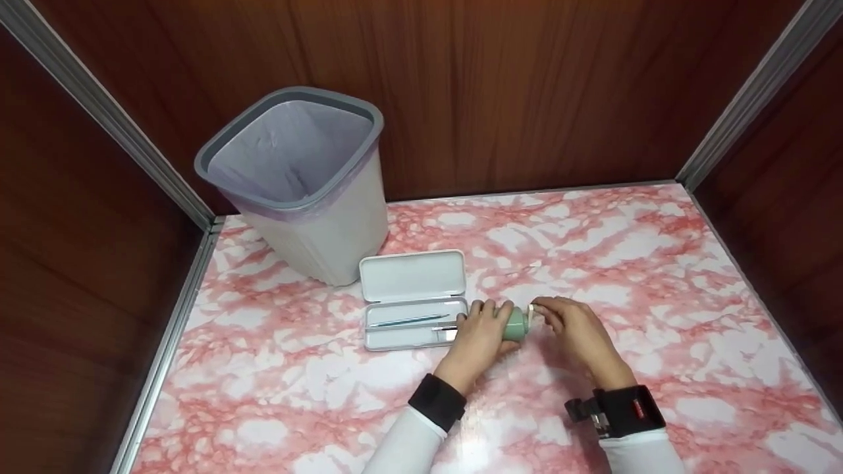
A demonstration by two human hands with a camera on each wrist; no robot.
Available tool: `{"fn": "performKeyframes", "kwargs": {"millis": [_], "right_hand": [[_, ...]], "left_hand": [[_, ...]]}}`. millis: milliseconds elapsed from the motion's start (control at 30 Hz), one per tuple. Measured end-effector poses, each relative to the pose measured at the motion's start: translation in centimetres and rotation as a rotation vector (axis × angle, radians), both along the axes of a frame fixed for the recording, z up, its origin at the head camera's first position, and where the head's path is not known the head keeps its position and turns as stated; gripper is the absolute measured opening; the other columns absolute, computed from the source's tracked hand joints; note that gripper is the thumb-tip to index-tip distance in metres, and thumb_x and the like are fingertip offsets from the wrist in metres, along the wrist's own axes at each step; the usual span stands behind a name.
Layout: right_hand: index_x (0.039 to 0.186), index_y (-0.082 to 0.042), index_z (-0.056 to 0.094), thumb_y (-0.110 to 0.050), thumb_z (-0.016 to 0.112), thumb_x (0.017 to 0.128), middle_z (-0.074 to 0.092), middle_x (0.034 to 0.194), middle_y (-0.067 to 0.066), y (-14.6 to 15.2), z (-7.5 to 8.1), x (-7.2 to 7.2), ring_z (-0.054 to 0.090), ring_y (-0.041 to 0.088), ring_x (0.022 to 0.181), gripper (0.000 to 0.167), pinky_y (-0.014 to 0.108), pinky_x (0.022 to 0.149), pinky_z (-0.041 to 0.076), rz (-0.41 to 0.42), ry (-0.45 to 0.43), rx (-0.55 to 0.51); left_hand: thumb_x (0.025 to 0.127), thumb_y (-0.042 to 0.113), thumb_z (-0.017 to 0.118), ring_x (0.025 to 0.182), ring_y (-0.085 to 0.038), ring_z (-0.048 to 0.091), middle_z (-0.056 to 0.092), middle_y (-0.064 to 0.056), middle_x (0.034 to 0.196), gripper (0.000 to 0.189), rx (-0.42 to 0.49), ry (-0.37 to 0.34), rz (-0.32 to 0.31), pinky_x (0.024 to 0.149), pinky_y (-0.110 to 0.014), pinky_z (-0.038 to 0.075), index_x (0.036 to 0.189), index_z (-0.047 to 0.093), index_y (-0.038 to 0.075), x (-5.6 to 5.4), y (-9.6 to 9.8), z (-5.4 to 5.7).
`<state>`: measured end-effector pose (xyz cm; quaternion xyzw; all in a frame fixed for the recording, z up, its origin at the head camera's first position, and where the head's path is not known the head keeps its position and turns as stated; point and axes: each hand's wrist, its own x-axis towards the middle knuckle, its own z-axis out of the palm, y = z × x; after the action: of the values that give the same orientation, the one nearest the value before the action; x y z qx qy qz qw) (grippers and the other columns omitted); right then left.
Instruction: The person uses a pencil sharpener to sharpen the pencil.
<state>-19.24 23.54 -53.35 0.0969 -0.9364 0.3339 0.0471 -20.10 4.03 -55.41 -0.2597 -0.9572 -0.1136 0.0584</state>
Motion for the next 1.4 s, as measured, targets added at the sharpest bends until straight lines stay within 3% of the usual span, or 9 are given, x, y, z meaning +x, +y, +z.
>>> {"fn": "performKeyframes", "kwargs": {"millis": [133,300,400,633,800,1133,1400], "right_hand": [[0.119,-0.013,0.068,-0.027,0.054,0.1,0.069,0.109,0.011,-0.1,-0.2,-0.6,0.064,0.034,0.098,0.028,0.054,0.083,0.047,-0.012,-0.022,0.04],[0.115,-0.017,0.066,-0.029,0.05,0.101,0.063,0.076,0.002,-0.2,-0.8,-1.3,0.061,0.027,0.077,0.024,0.048,0.068,0.047,-0.005,-0.027,0.088],[0.115,-0.019,0.064,-0.029,0.048,0.102,0.056,0.066,0.0,-0.3,-1.0,-1.6,0.056,0.024,0.068,0.023,0.045,0.065,0.045,-0.007,-0.046,0.08],[0.108,-0.019,0.06,-0.031,0.044,0.104,0.065,0.084,0.006,-0.4,-2.3,-2.2,0.061,0.029,0.074,0.021,0.049,0.063,0.047,-0.004,-0.045,0.103],[0.105,-0.02,0.058,-0.035,0.041,0.104,0.065,0.087,0.008,-0.5,-2.9,-2.4,0.063,0.032,0.076,0.023,0.05,0.061,0.046,-0.007,-0.098,0.098],[0.11,-0.016,0.06,-0.028,0.042,0.105,0.068,0.099,0.014,-0.7,-4.1,-1.9,0.064,0.042,0.095,0.022,0.056,0.077,0.048,0.015,-0.142,0.087],[0.107,-0.012,0.06,-0.018,0.043,0.104,0.068,0.102,0.018,-1.0,-4.3,-1.1,0.064,0.045,0.095,0.018,0.056,0.079,0.049,0.038,-0.158,0.114]], "left_hand": [[0.079,0.055,0.07,0.109,-0.026,0.051,0.056,-0.006,0.122,0.071,-0.012,0.002,0.005,0.077,-0.042,0.047,0.137,0.048,0.02,0.0,0.0,0.0],[0.08,0.056,0.069,0.11,-0.025,0.051,0.055,-0.006,0.123,0.071,-0.012,-0.016,0.007,0.079,-0.043,0.047,0.137,0.048,0.02,0.0,0.0,0.1],[0.079,0.055,0.069,0.11,-0.025,0.05,0.055,-0.006,0.122,0.071,-0.005,-0.02,0.011,0.079,-0.042,0.047,0.137,0.048,0.019,0.0,-0.1,0.1],[0.078,0.056,0.07,0.107,-0.024,0.051,0.056,-0.005,0.118,0.07,-0.013,0.026,0.008,0.076,-0.039,0.045,0.136,0.05,0.02,0.0,0.0,0.0],[0.078,0.055,0.071,0.106,-0.024,0.051,0.056,-0.005,0.118,0.07,0.001,0.026,0.013,0.077,-0.039,0.045,0.135,0.051,0.02,0.1,0.0,0.0],[0.078,0.058,0.07,0.105,-0.024,0.052,0.056,-0.004,0.118,0.07,0.002,0.022,0.032,0.078,-0.039,0.045,0.135,0.051,0.021,0.2,0.0,-0.2],[0.073,0.063,0.07,0.099,-0.024,0.055,0.057,-0.005,0.115,0.075,0.002,0.04,0.083,0.074,-0.039,0.047,0.133,0.052,0.022,0.4,0.2,-0.2]]}}
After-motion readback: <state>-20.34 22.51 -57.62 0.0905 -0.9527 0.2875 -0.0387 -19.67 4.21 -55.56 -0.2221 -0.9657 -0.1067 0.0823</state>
